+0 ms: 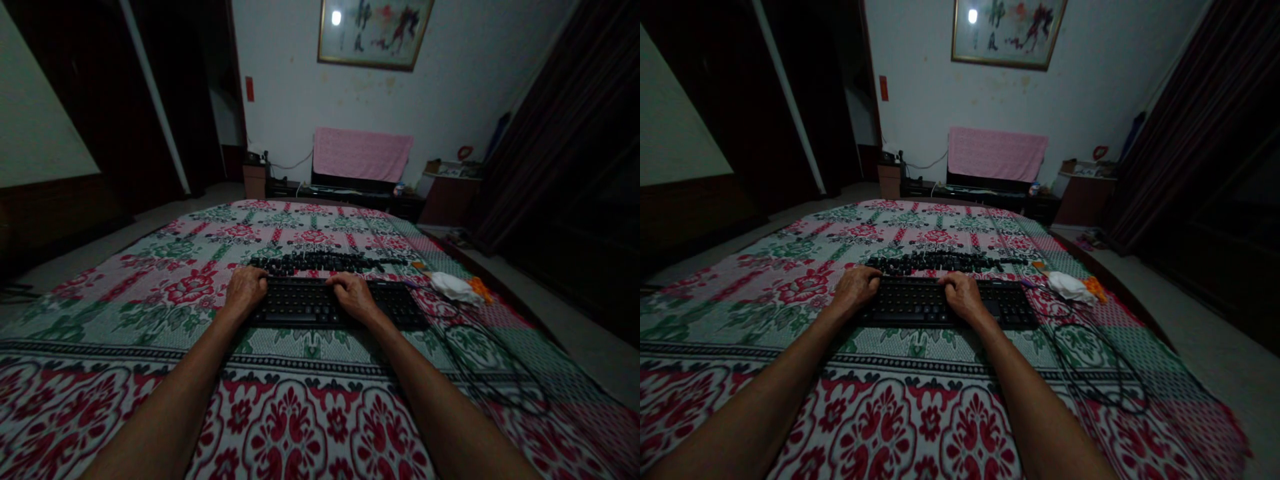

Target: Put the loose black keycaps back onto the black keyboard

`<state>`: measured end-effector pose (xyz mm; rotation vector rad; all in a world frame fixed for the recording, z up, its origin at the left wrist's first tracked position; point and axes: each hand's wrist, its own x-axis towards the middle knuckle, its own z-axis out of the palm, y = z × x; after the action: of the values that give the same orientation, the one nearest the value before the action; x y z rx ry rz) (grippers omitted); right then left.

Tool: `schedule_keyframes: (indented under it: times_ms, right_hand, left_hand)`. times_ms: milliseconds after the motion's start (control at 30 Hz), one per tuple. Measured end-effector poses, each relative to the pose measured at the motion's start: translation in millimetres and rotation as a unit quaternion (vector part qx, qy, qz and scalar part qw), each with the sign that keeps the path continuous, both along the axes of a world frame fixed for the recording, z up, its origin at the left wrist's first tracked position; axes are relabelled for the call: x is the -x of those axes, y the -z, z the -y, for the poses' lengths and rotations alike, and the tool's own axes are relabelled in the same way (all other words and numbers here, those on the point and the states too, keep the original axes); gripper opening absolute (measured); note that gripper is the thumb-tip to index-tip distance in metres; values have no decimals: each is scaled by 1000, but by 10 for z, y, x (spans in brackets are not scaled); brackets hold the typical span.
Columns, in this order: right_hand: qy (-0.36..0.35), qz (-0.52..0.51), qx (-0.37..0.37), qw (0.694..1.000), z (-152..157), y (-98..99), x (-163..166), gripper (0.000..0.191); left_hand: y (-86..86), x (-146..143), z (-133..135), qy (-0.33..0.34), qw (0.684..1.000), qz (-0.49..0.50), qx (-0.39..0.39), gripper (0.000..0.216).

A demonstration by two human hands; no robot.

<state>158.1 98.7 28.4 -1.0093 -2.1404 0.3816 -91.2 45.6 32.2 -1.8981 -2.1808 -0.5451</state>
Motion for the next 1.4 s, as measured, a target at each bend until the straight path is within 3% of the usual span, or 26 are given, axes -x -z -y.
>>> schedule_keyframes:
  times_ms: [567,800,967,1400]
  right_hand:
    - [3,53,14,998,28,-71,16,27]
    - [-11,84,-4,996,-156,-161,503,21]
    - [-34,110,8,993,-373,-124,842,23]
    - [23,146,76,986,-557,2,1041,23]
  left_hand:
    - [-11,-28,7,-50,998,17,26,34]
    - [47,-26,-13,-22,999,37,19,34]
    - [41,-49,7,-23,999,33,16,33]
    - [6,-84,16,-31,998,51,32,31]
